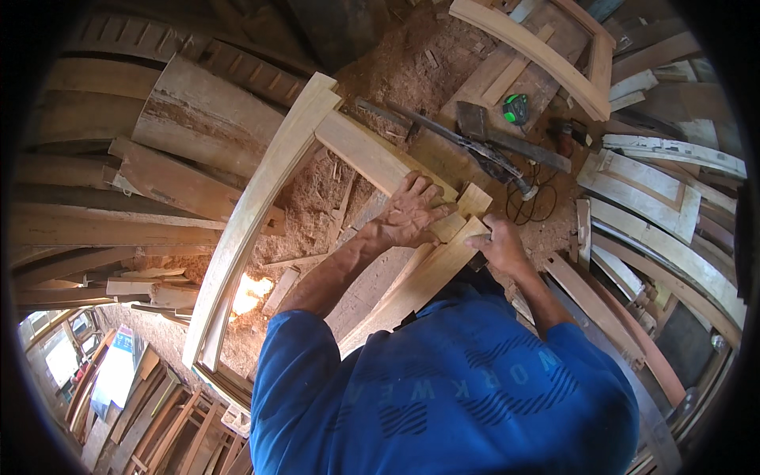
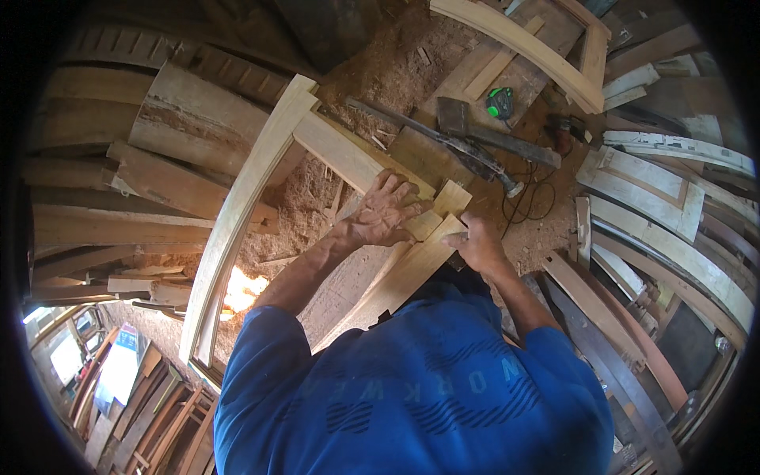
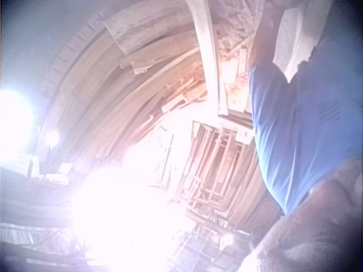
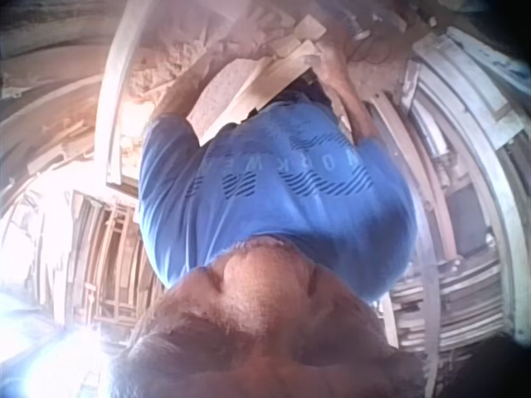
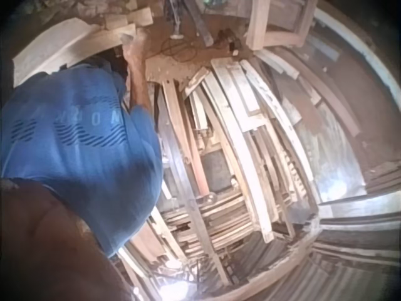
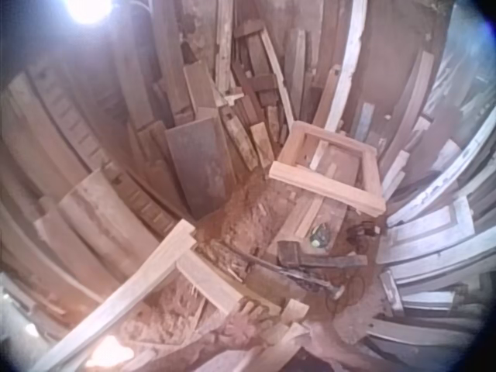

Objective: The person assembles a rectangular wooden frame by fitting wooden beams together and using a hammer to secure the joints.

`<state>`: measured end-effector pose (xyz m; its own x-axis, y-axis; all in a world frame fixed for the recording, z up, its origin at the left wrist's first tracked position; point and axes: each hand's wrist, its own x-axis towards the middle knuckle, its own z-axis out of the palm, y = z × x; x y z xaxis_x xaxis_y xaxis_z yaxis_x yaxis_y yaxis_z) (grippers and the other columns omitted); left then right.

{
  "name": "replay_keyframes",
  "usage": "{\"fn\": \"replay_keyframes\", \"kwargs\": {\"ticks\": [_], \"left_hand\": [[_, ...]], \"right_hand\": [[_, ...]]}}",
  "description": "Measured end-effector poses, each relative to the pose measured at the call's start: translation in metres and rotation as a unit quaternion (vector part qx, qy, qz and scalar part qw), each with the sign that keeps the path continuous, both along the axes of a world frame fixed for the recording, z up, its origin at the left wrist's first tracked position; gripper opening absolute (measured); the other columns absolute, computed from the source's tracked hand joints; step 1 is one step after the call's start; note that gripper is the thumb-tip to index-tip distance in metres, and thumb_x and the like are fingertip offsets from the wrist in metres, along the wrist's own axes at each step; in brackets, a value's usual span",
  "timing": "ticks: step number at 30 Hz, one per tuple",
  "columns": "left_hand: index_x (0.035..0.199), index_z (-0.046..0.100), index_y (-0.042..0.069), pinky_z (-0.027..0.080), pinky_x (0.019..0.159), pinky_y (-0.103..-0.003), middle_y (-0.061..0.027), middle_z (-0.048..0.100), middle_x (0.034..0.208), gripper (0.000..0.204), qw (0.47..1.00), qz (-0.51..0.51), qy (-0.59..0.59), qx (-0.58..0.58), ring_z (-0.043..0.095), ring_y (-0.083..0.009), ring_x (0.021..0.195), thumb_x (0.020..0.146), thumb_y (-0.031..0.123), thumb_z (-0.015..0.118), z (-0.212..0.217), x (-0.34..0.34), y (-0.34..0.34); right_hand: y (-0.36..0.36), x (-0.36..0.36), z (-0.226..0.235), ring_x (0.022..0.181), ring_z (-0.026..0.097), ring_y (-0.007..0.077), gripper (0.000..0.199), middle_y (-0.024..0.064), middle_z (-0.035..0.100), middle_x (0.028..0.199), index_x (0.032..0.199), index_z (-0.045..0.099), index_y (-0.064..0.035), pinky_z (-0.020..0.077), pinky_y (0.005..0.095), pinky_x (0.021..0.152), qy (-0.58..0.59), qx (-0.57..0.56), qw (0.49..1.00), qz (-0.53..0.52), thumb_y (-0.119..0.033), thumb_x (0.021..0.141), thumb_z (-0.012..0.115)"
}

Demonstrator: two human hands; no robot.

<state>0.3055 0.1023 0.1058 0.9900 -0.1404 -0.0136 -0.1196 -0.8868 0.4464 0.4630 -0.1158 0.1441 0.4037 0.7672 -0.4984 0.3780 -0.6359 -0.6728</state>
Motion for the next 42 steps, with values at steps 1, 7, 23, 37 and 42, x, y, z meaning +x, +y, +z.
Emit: {"fn": "replay_keyframes", "kwargs": {"ticks": [1, 7, 23, 37, 42], "left_hand": [[0.145, 0.059, 0.022, 0.024, 0.12, -0.055, -0.012, 0.054, 0.133, 0.085, 1.0, 0.001, 0.0, 0.001, 0.041, -0.0344, 0.133, 0.073, 0.062, 0.079, 0.0, 0.0, 0.001], [0.15, 0.049, 0.012, 0.025, 0.119, -0.061, -0.0275, 0.042, 0.152, 0.092, 0.91, 0.332, -0.235, 0.079, 0.037, -0.0422, 0.143, 0.082, 0.07, 0.074, -0.044, -0.037, 0.087], [0.142, 0.055, 0.015, 0.035, 0.113, -0.056, -0.0217, 0.063, 0.134, 0.085, 0.789, 0.606, 0.046, 0.092, 0.051, -0.0444, 0.131, 0.079, 0.069, 0.074, -0.052, -0.093, 0.191], [0.15, 0.048, 0.014, 0.027, 0.117, -0.06, -0.0254, 0.057, 0.14, 0.093, 0.798, 0.6, -0.029, 0.055, 0.048, -0.0479, 0.132, 0.081, 0.071, 0.072, -0.06, -0.104, 0.193], [0.145, 0.053, 0.015, 0.029, 0.116, -0.058, -0.0273, 0.057, 0.138, 0.094, 0.813, 0.571, 0.01, 0.114, 0.049, -0.0464, 0.131, 0.077, 0.076, 0.073, -0.055, -0.089, 0.193]], "right_hand": [[0.001, 0.0, 0.0, 0.093, 0.067, 0.0292, 0.044, 0.0211, 0.067, 0.095, 0.107, 0.067, 0.0052, 0.0517, 0.0406, 0.082, 0.063, -0.015, 0.996, -0.063, -0.025, 0.08, 0.086], [-0.027, -0.011, -0.016, 0.074, 0.068, 0.0204, 0.047, 0.0151, 0.071, 0.089, 0.106, 0.065, 0.0071, 0.0543, 0.0328, 0.069, 0.027, 0.075, 0.987, -0.137, -0.031, 0.085, 0.083], [-0.063, -0.004, -0.07, 0.075, 0.066, 0.0208, 0.056, 0.0143, 0.066, 0.081, 0.102, 0.059, 0.0083, 0.0541, 0.0348, 0.068, -0.012, 0.032, 0.992, -0.121, -0.041, 0.087, 0.081], [0.018, 0.013, 0.02, 0.138, 0.051, 0.0388, 0.083, 0.0301, 0.053, 0.145, 0.153, 0.038, 0.0012, 0.0411, 0.0476, 0.112, -0.168, -0.029, 0.983, 0.07, -0.034, 0.089, 0.078], [0.083, -0.038, 0.015, 0.124, 0.055, 0.0454, 0.094, 0.0312, 0.055, 0.134, 0.147, 0.043, 0.007, 0.043, 0.0502, 0.107, -0.244, -0.002, 0.954, 0.172, -0.038, 0.077, 0.086]]}}
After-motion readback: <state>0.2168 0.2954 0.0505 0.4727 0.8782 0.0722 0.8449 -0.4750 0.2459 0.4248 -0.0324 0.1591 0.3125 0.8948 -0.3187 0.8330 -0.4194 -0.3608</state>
